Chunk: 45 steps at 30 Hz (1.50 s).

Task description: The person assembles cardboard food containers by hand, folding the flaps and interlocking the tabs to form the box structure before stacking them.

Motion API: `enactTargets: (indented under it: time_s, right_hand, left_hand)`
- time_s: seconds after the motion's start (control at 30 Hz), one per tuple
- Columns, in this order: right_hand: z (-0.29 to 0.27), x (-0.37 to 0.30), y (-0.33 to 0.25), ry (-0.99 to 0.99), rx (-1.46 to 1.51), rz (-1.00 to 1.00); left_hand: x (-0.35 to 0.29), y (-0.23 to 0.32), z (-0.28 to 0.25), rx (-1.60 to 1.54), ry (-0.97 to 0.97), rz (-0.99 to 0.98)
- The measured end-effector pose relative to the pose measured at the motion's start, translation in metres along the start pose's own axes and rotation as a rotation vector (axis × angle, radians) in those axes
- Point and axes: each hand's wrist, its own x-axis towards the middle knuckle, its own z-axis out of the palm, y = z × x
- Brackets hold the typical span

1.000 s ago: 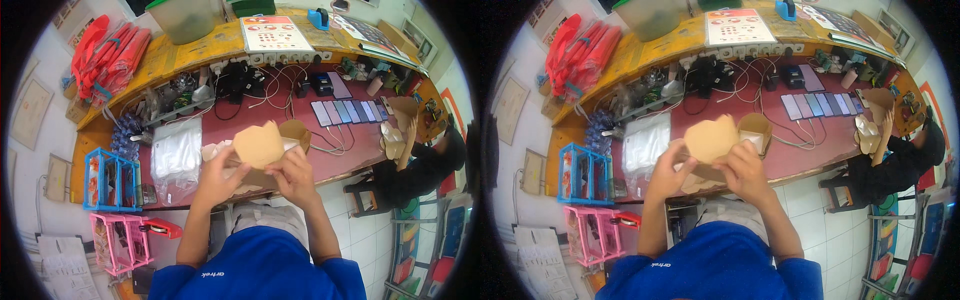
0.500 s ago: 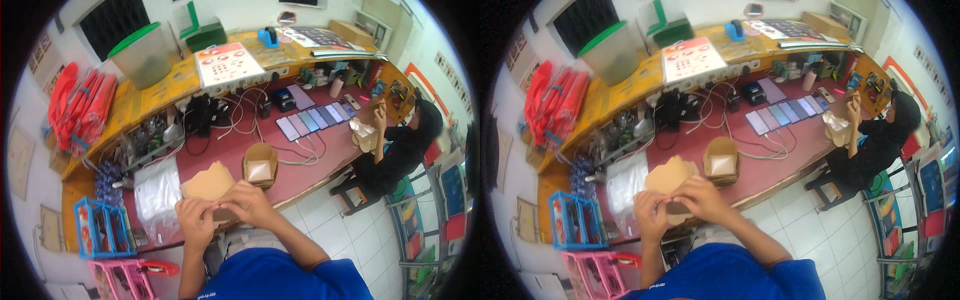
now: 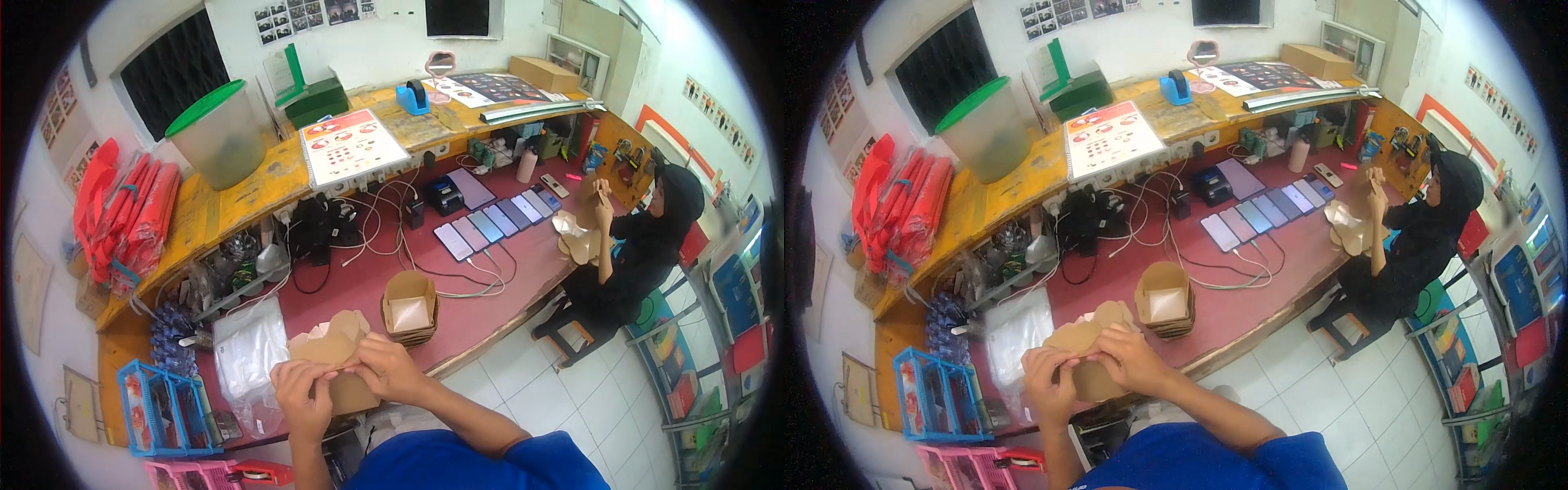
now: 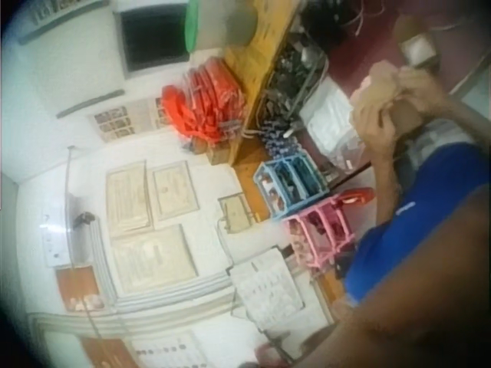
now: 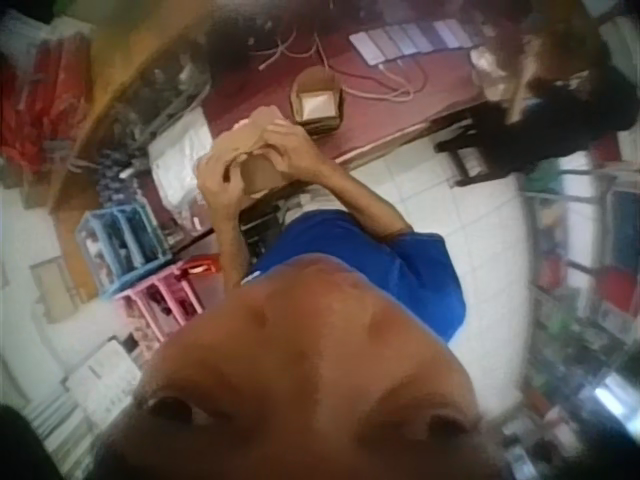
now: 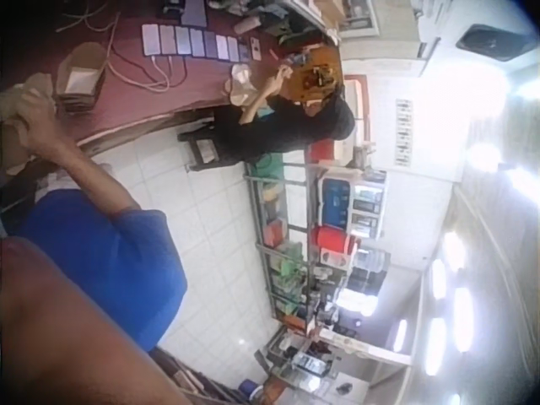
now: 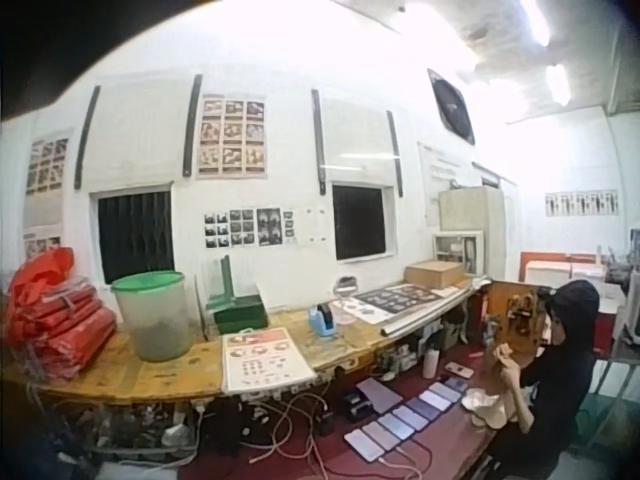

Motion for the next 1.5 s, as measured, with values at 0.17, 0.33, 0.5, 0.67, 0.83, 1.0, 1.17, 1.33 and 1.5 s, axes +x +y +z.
enactTargets:
  time_s: [0.17,0.33,0.5,0.67,0.83,1.0,1.17,1.33,1.5]
  right_hand:
    - [0.001,-0.004,-0.004,0.004,0.018,0.013]
    - [0.003,-0.001,0.001,0.052,-0.069,-0.025]
    - [-0.010,0.010,0.007,0.143,-0.111,-0.019]
    - [-0.001,0.013,-0.001,0.137,-0.002,0.087]
    - [0.011,0.010,-0.004,0.247,0.024,0.079]
    - [-0.004,0.004,0.001,0.204,-0.060,-0.005]
    - [-0.016,0.015,-0.005,0.040,-0.103,-0.162]
    - [-0.018,0.019,-0.011,-0.028,-0.192,-0.207]
    - [-0.017,0.012,-0.020,0.025,-0.212,-0.165]
  left_hand:
    - [-0.008,-0.003,0.003,0.057,-0.004,-0.002]
    - [-0.001,-0.004,0.009,0.026,-0.048,-0.013]
    - [0.021,-0.002,0.017,-0.017,0.018,-0.050]
    - [0.021,0.001,0.020,0.140,0.086,0.013]
    - [0.011,-0.002,0.019,0.175,0.162,0.053]
    - [0.002,-0.020,0.008,-0.678,0.361,-0.388]
    - [-0.023,-0.081,0.013,-1.307,-0.175,-0.807]
    - [0.003,-0.035,0.010,-1.241,-0.146,-0.800]
    - [0.007,-0.018,0.006,-1.282,-0.057,-0.778]
